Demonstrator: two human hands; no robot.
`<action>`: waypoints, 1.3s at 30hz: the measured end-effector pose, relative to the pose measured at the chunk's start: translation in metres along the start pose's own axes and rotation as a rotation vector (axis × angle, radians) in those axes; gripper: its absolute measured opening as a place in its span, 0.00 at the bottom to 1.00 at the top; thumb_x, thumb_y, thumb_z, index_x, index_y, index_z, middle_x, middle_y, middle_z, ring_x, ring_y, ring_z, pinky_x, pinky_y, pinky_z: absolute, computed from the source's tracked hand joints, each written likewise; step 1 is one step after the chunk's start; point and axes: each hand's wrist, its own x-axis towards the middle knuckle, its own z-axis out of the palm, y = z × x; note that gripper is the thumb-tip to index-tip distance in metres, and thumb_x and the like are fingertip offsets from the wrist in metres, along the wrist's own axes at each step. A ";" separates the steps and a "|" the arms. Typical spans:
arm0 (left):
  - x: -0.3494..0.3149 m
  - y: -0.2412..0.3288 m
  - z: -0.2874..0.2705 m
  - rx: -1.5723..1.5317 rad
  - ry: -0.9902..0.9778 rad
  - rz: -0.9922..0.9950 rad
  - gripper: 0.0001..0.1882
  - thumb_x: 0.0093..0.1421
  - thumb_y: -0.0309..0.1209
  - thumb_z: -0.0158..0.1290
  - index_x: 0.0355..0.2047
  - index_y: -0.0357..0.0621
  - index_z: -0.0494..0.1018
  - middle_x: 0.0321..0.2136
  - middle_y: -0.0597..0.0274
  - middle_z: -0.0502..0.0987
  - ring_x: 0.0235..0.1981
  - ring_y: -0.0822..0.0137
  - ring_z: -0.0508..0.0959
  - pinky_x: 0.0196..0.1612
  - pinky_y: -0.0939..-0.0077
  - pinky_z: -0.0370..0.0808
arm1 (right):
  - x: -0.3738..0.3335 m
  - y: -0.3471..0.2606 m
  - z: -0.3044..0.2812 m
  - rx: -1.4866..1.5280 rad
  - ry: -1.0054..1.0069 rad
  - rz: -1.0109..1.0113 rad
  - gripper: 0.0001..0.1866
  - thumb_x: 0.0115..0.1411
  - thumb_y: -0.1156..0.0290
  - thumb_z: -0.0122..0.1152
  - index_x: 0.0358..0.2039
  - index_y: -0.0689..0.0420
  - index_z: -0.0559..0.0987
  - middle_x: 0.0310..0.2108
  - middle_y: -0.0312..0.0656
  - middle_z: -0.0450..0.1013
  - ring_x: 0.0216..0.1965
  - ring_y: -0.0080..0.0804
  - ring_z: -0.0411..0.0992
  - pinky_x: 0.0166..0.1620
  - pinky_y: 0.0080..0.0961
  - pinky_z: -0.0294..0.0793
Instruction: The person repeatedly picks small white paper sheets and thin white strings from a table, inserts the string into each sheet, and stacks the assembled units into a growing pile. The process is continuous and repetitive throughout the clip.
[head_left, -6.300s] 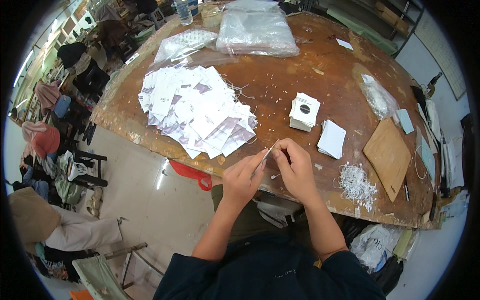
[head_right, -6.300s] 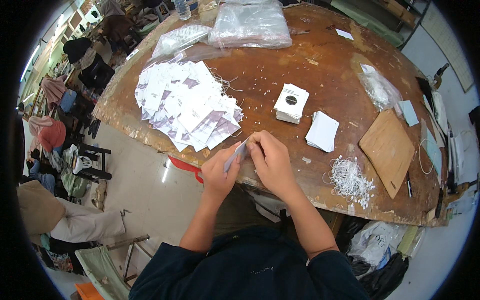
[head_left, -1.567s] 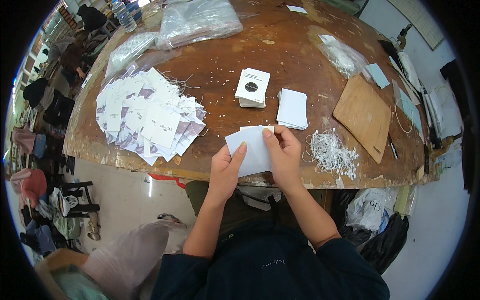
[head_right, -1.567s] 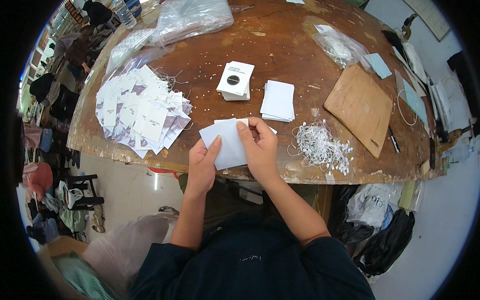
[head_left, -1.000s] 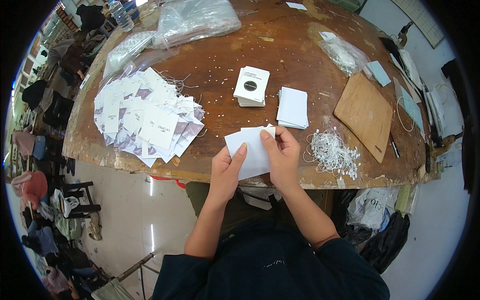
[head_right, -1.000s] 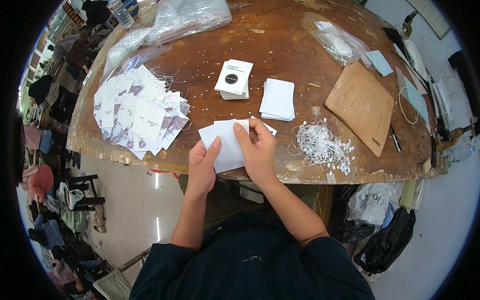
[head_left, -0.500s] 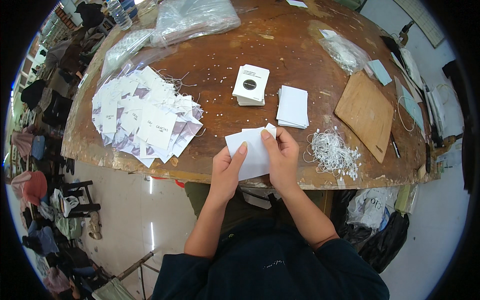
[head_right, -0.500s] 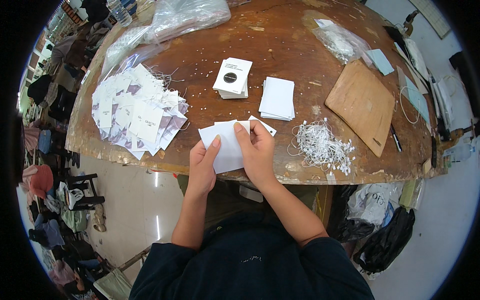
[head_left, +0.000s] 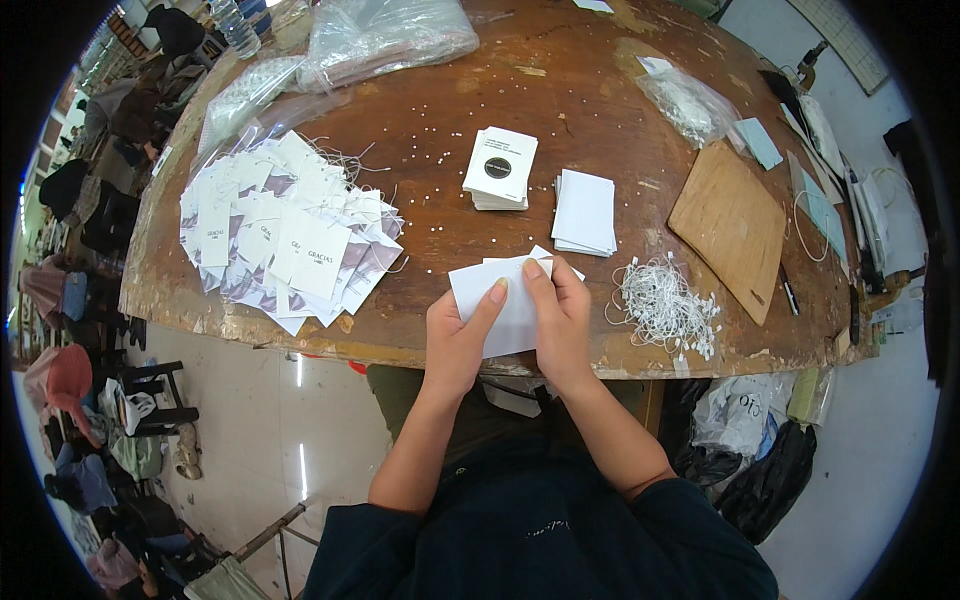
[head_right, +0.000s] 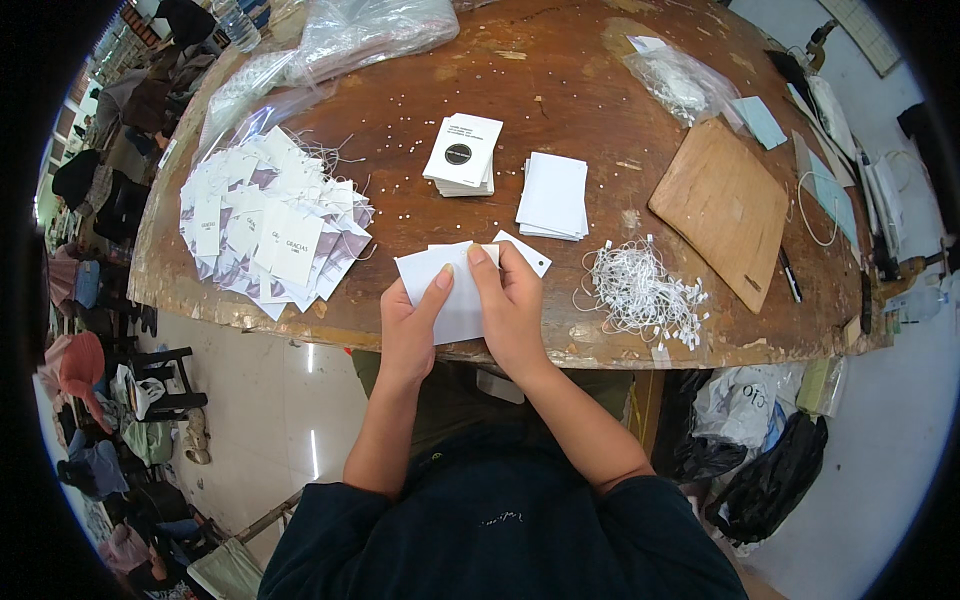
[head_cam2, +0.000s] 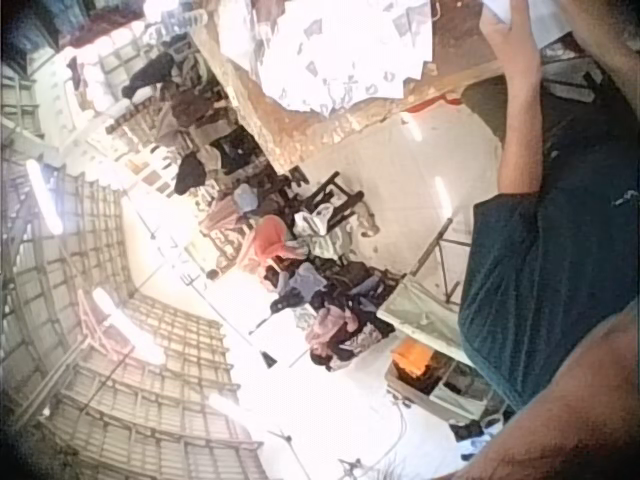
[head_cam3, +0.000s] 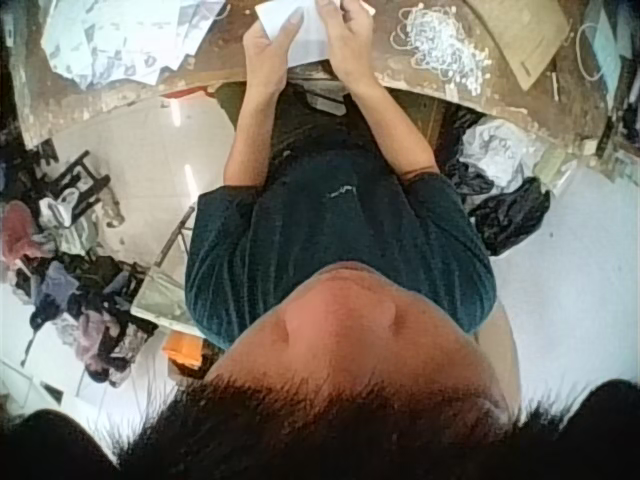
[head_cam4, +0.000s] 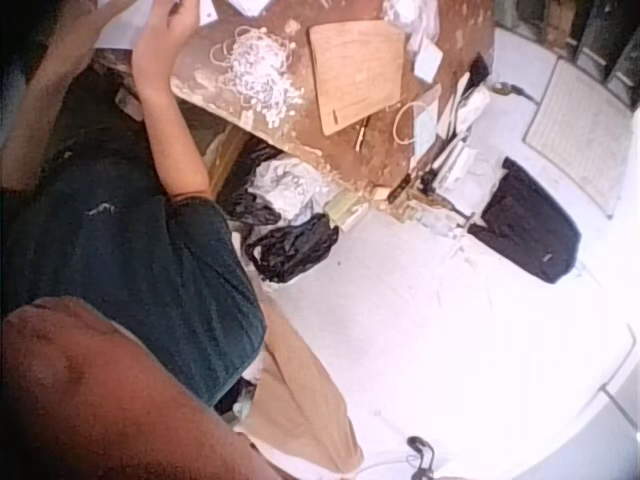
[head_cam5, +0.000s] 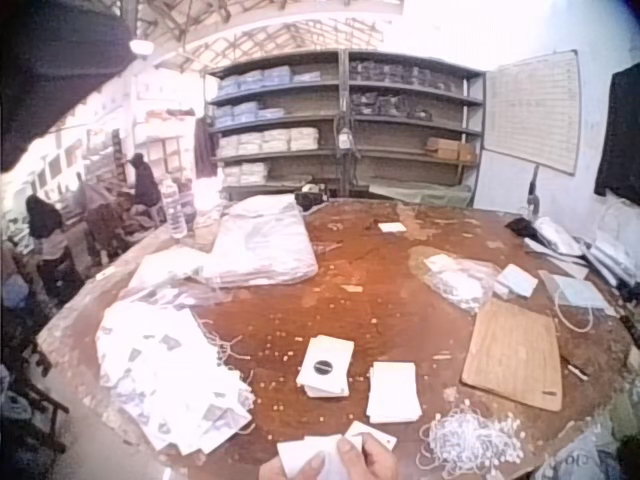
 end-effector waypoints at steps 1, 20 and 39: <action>0.000 0.000 0.000 0.007 0.004 0.005 0.13 0.65 0.31 0.56 0.44 0.33 0.76 0.37 0.62 0.80 0.36 0.77 0.78 0.39 0.80 0.76 | 0.000 0.000 0.000 -0.001 -0.001 0.001 0.12 0.69 0.66 0.53 0.31 0.60 0.73 0.28 0.32 0.70 0.30 0.13 0.64 0.33 0.16 0.66; 0.001 -0.001 -0.005 0.126 0.100 0.075 0.13 0.64 0.31 0.57 0.42 0.32 0.77 0.34 0.62 0.80 0.34 0.77 0.77 0.36 0.81 0.74 | -0.004 -0.007 -0.029 -0.656 0.081 -0.443 0.08 0.61 0.71 0.60 0.38 0.62 0.76 0.28 0.40 0.71 0.29 0.29 0.69 0.35 0.24 0.69; 0.010 0.007 -0.013 0.522 0.084 0.111 0.11 0.61 0.30 0.58 0.35 0.30 0.78 0.24 0.60 0.81 0.26 0.76 0.77 0.31 0.79 0.73 | 0.028 -0.041 -0.133 -1.415 -0.153 -0.460 0.14 0.50 0.81 0.63 0.40 0.62 0.79 0.40 0.45 0.73 0.40 0.43 0.73 0.43 0.34 0.74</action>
